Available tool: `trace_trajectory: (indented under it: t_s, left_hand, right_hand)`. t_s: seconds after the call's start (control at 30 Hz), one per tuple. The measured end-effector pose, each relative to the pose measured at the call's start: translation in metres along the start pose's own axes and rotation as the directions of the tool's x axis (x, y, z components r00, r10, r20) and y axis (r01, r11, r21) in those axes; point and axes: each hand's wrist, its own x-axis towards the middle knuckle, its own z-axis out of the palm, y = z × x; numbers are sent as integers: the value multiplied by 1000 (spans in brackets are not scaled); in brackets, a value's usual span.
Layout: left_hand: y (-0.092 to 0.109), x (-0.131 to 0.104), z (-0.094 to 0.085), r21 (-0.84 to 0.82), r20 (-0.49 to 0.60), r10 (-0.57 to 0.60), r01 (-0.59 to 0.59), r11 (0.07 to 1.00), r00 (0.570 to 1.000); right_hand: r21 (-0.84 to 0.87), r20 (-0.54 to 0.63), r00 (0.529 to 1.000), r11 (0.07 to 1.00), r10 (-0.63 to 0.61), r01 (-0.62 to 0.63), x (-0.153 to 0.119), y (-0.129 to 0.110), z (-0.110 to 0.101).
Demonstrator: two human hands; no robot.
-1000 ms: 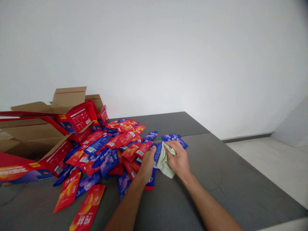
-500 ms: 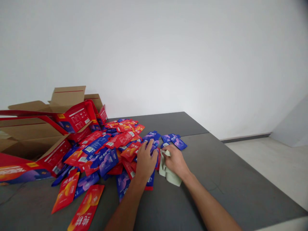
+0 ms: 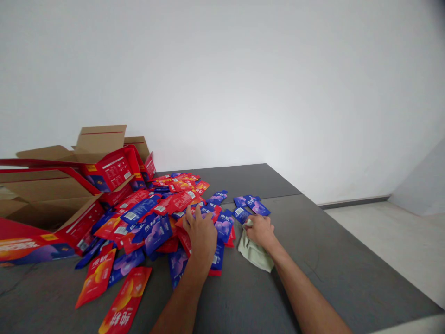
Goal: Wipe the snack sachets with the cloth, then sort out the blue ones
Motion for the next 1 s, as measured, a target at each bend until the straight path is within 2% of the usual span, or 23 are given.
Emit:
trace_trajectory:
  t_s: [0.1,0.23,0.33,0.4,0.5,0.57,0.67,0.73,0.8,0.87,0.9,0.93,1.0]
  left_hand:
    - [6,0,7,-149,-9,102,-102,984,995]
    - [12,0,15,-420,14,199,-175,891,980]
    - [12,-1,15,-587,28,171,-122,800,985]
    - [11,0,13,-657,32,134,-80,749,990]
    - [10,4,6,-707,92,129,-27,707,987]
    - [11,7,2,-721,182,136,38,692,974]
    - [12,9,-2,-737,319,84,191,648,944]
    - [14,9,-2,-782,408,18,339,523,913]
    - [17,7,-3,-822,508,-22,492,289,861]
    - [20,5,-4,-818,574,21,573,46,819]
    - [21,4,-4,-811,581,60,584,-36,812]
    - [22,4,-4,-809,573,97,581,-89,813]
    - [22,3,-4,-824,537,141,553,-124,831]
  right_hand:
    - [71,-94,996,997,-9,16,2,2,3]
    - [261,-241,947,925,-214,276,2,0,-5]
    - [324,-305,876,824,-374,465,-3,-8,-20]
    - [370,-336,794,704,-507,606,-9,-15,-31]
    - [411,-290,710,586,-642,698,-18,-23,-41]
    - [390,-287,697,584,-657,712,-21,-26,-42]
    - [283,-400,707,655,-583,701,-19,-26,-38]
    - [237,-503,713,715,-489,658,-17,-26,-35]
    - [265,-568,725,748,-389,609,-16,-27,-32]
    - [329,-561,744,727,-363,602,-18,-30,-29]
    - [357,-540,749,702,-384,617,-19,-32,-28]
    - [376,-516,745,669,-423,641,-22,-35,-27]
    - [391,-459,713,600,-530,698,-27,-41,-24]
